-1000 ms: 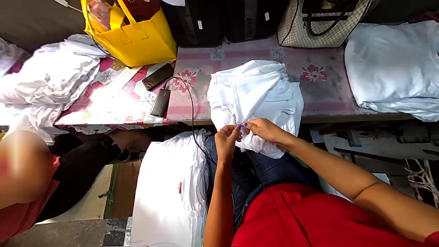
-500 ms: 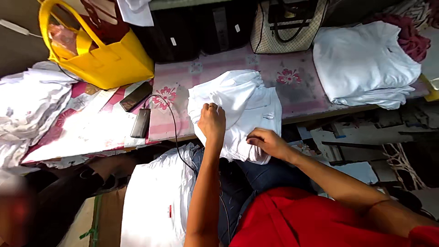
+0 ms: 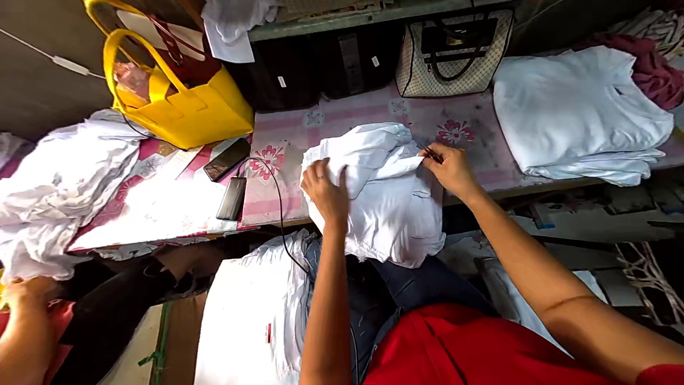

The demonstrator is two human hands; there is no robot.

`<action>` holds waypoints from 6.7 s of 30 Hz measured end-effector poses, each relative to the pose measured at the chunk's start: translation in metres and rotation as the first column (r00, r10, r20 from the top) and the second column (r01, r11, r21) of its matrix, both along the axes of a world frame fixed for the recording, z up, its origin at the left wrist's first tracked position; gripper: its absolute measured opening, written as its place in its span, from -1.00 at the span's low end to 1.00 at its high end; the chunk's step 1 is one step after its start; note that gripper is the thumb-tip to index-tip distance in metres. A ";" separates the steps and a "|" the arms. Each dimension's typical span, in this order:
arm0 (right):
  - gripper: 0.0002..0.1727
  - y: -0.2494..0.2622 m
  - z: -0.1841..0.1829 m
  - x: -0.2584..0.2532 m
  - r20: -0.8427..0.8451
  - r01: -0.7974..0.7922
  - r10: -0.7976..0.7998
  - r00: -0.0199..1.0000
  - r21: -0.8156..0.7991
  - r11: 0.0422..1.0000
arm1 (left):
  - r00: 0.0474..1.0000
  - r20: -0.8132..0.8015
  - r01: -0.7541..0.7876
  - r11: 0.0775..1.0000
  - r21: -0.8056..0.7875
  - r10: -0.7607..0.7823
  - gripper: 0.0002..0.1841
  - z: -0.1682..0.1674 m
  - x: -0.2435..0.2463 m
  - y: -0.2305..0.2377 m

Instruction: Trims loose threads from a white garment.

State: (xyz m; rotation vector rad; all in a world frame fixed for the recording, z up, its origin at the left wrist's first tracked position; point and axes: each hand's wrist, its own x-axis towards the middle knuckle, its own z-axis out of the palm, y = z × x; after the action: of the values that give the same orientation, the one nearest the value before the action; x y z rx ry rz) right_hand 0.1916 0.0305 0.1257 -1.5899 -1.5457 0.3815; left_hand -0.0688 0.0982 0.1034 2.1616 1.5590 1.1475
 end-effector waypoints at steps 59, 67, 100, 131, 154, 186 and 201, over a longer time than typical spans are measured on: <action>-0.55 -0.041 -0.029 -0.075 -0.094 -0.261 0.259 0.961 -0.618 0.742 | 0.843 0.134 0.517 0.716 -0.469 -0.521 -0.79 -0.097 -0.050 -0.113; -0.53 -0.045 -0.034 -0.087 -0.300 -0.274 0.122 0.946 -0.539 0.796 | 0.973 0.166 0.215 0.889 -0.403 -0.160 -0.66 -0.061 0.003 -0.111; -0.52 -0.055 -0.021 -0.087 -0.716 -0.581 -0.051 0.696 -0.604 0.545 | 0.993 0.095 0.087 0.984 -0.153 -0.073 -0.84 -0.090 0.020 -0.119; -0.59 -0.059 -0.034 -0.096 -0.735 -0.575 -0.123 0.667 -0.612 0.543 | 0.940 0.337 0.077 0.928 -0.364 0.055 -0.79 -0.079 0.000 -0.117; -0.56 -0.053 -0.043 -0.105 -0.780 -0.634 -0.160 0.605 -0.593 0.495 | 0.727 0.685 0.317 0.863 -0.393 0.044 -0.88 -0.072 -0.019 -0.124; -0.55 -0.062 -0.016 -0.088 -0.593 -0.487 -0.076 0.801 -0.721 0.494 | 0.995 0.028 0.101 0.940 -0.325 -0.097 -0.71 -0.030 -0.019 -0.123; -0.52 -0.057 -0.038 -0.099 -0.694 -0.600 -0.150 0.704 -0.695 0.397 | 0.804 0.594 0.305 0.873 -0.381 -0.022 -0.89 -0.079 -0.023 -0.116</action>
State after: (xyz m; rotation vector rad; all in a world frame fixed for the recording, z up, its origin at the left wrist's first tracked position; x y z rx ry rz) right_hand 0.0925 -0.0264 0.0879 -1.5884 -0.9298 2.0659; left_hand -0.0920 -0.0173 0.0244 1.4196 1.1762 1.0895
